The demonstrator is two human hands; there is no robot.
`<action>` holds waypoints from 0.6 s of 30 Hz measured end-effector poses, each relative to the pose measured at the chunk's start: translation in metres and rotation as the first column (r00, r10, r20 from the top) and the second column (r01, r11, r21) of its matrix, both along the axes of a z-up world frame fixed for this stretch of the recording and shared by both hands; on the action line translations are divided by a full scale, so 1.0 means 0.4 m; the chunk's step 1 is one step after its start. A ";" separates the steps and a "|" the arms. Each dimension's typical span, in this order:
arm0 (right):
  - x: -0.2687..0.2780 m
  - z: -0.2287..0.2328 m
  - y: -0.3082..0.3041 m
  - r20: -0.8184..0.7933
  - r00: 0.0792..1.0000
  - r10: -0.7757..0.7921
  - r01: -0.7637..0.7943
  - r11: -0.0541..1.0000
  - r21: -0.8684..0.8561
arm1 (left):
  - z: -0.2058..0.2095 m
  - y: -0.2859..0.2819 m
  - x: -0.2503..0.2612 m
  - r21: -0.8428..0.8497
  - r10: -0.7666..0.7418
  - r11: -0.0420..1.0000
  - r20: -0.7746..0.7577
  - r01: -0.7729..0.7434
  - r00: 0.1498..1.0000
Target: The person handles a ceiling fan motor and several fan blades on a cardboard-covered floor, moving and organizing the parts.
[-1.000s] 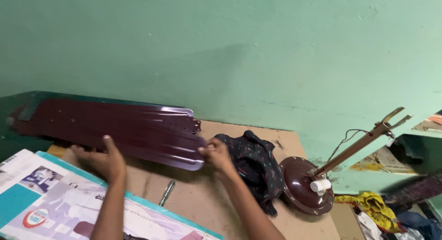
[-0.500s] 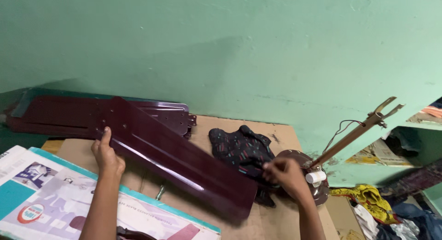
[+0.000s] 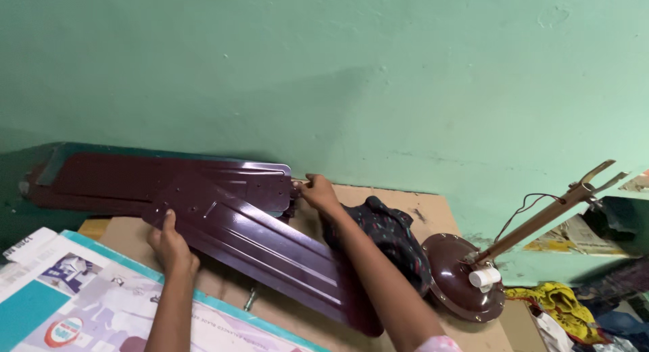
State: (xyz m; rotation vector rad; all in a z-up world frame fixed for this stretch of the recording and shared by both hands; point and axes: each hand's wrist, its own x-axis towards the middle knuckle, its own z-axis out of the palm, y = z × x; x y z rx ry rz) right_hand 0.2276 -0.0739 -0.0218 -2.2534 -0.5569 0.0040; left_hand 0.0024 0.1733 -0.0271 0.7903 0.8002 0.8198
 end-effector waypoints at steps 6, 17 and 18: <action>0.037 -0.032 0.049 -0.357 0.928 -0.110 0.162 0.979 0.119 | -0.036 0.022 0.020 -0.004 0.054 0.999 0.024 -0.054 0.998; 0.064 0.070 0.027 -0.454 0.888 -0.076 0.326 0.799 0.505 | 0.001 -0.004 -0.001 0.023 -0.050 0.999 0.194 0.046 0.980; 0.067 0.111 0.008 -0.457 0.889 -0.001 0.306 0.745 0.593 | 0.014 -0.009 -0.006 0.024 -0.049 0.999 0.195 0.045 0.979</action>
